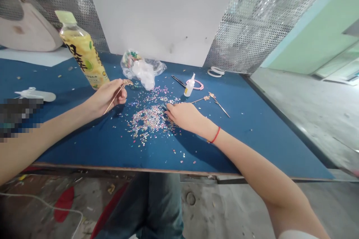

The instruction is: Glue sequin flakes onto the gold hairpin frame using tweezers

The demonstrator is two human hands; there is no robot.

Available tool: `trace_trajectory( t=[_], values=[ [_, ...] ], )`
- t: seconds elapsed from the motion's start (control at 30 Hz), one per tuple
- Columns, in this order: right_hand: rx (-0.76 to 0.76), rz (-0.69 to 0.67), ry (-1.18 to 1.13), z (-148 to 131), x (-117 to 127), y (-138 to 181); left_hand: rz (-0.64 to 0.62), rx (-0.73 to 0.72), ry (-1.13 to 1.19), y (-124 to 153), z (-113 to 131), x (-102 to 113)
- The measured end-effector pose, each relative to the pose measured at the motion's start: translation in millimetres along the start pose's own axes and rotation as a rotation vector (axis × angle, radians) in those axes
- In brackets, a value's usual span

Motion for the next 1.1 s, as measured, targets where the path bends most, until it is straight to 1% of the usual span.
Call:
trace_trajectory(
  t=[0.07,0.17,0.3,0.43,0.57,0.67,0.8,0.97,1.1],
  values=[
    [-0.01,0.025,-0.058,2,-1,-1,-0.008,0.012,0.021,1,-2,-2],
    [-0.04,0.075,-0.198,10,3,-6,-0.017,0.023,0.053,2,-3,-4],
    [-0.073,0.136,-0.487,25,12,-13,-0.02,0.045,0.068,3,-2,-7],
    [-0.161,0.241,-0.786,34,12,-17,-0.034,0.082,0.06,8,4,-11],
    [-0.194,0.345,-0.961,36,8,-17,-0.06,0.097,0.052,11,6,-12],
    [-0.193,0.381,-1.013,36,5,-16,-0.081,0.123,0.034,11,2,-13],
    [-0.139,0.395,-1.023,35,3,-16,-0.118,0.149,-0.005,16,-3,-18],
    [-0.057,0.365,-0.955,31,0,-16,-0.178,0.133,-0.006,21,-7,-23],
    [-0.049,0.373,-0.877,33,-5,-19,-0.218,0.129,0.01,24,-10,-26]
  ],
)
Point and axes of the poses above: each hand's wrist, its own y-axis away from the middle knuckle, its own x-axis out of the back of the hand, z = x × y, the point moved 1 cm from there along -y, towards the middle knuckle, and after that the axes turned 8 degrees about -z, right-handed, at the moved point
